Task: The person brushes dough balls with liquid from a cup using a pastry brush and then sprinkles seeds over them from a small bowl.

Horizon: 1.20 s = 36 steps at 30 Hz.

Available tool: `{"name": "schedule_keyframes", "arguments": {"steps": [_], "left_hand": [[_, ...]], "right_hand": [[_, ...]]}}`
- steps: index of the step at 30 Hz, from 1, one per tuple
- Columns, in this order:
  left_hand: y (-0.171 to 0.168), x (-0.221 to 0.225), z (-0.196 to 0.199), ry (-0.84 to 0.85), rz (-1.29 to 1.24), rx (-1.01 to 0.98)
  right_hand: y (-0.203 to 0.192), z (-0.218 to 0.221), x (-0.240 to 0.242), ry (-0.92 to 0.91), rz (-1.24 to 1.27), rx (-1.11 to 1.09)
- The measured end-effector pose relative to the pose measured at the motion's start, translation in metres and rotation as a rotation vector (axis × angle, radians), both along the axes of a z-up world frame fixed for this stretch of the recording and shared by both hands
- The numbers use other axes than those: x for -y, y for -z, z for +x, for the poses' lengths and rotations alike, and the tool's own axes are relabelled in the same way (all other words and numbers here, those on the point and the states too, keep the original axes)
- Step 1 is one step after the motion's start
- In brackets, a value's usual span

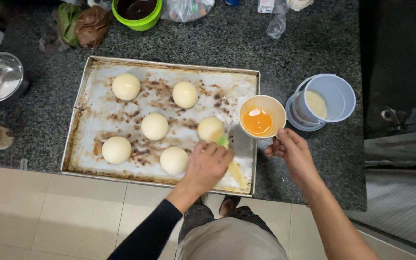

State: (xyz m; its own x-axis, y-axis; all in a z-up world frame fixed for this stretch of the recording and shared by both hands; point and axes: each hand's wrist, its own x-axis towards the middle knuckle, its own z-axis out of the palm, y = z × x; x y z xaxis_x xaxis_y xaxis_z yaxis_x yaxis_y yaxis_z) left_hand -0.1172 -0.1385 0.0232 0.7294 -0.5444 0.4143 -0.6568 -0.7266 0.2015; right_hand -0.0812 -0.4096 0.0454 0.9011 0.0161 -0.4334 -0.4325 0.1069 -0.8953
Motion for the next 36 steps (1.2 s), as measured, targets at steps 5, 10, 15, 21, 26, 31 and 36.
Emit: {"name": "schedule_keyframes", "arguments": {"steps": [5,10,15,21,26,31,36], "left_hand": [[0.001,-0.042,0.029,-0.764,-0.574,-0.109],[0.014,-0.014,-0.009,-0.256,-0.204,0.024],[-0.002,-0.021,-0.018,-0.527,-1.502,-0.821],[0.021,-0.011,-0.021,-0.305,-0.121,-0.114],[0.006,-0.023,-0.030,-0.324,-0.519,-0.010],[0.003,-0.029,-0.020,-0.452,-0.518,-0.179],[-0.005,-0.022,-0.030,-0.159,-0.197,-0.244]], "right_hand": [[0.001,-0.001,0.003,-0.015,0.006,0.013],[0.004,-0.006,0.001,-0.029,-0.019,-0.028],[0.010,-0.002,0.000,-0.040,0.033,0.007],[0.010,-0.002,0.002,-0.063,0.028,0.012],[0.014,0.000,0.008,-0.084,-0.008,0.026],[0.016,-0.001,0.010,-0.092,0.003,0.005],[0.017,-0.002,0.015,-0.097,0.017,0.015]]}}
